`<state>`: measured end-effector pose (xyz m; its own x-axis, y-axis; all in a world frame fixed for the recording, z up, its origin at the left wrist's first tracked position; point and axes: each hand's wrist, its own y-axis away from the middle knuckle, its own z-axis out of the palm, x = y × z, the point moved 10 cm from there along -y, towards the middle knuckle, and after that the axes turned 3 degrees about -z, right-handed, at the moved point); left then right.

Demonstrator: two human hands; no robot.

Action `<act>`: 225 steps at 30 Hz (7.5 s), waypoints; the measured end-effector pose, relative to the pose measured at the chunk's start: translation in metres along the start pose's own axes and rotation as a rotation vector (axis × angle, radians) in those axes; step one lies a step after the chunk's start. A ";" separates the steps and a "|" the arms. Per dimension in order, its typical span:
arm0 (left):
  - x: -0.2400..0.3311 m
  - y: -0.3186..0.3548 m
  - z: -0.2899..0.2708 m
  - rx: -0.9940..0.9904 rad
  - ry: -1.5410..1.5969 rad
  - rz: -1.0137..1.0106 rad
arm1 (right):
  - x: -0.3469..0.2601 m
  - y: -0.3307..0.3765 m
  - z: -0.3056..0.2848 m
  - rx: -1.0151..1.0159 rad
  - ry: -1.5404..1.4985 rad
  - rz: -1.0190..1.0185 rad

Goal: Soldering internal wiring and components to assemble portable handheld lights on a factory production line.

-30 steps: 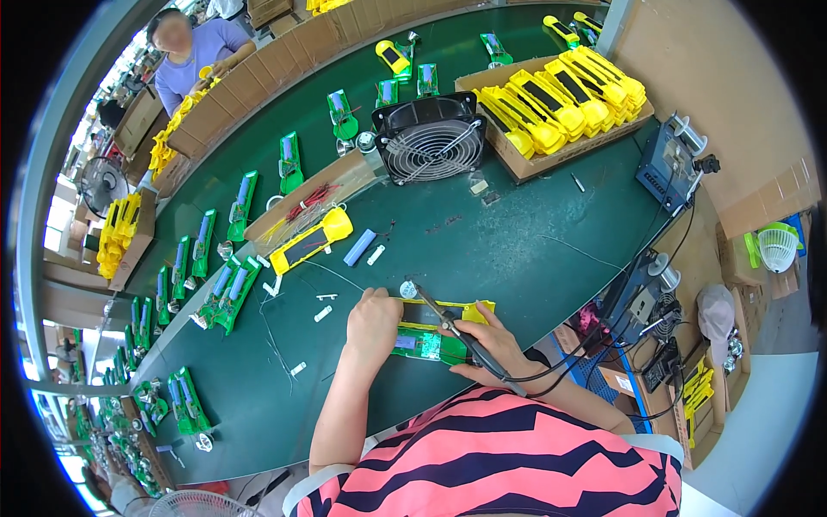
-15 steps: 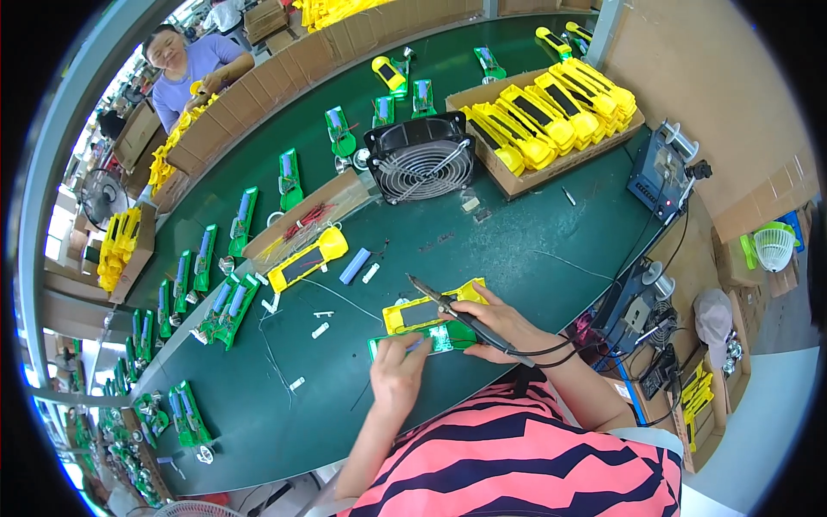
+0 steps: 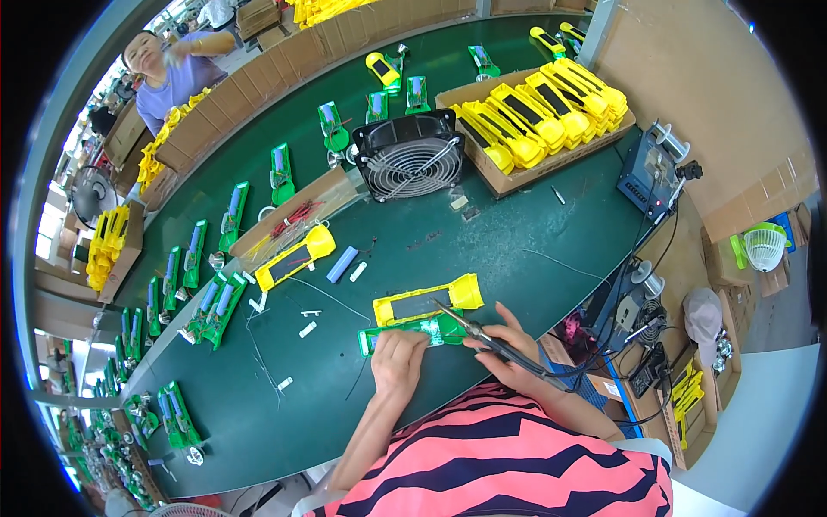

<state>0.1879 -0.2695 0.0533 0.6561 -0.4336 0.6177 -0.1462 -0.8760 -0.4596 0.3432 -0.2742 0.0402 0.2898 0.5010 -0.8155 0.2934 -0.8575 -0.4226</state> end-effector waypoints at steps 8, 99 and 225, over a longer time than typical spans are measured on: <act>-0.014 -0.007 0.001 -0.016 -0.003 -0.259 | 0.009 0.039 -0.010 0.202 -0.049 0.035; -0.191 -0.161 -0.182 0.229 -0.090 -0.361 | 0.058 0.041 -0.026 0.508 -0.367 0.298; -0.059 -0.042 -0.012 -0.138 -0.423 -0.200 | 0.060 0.059 -0.065 0.590 -0.274 0.154</act>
<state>0.1463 -0.2097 0.0436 0.9206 -0.1548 0.3586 -0.0643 -0.9656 -0.2519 0.4374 -0.2875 -0.0080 0.0243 0.3871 -0.9217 -0.3028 -0.8758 -0.3758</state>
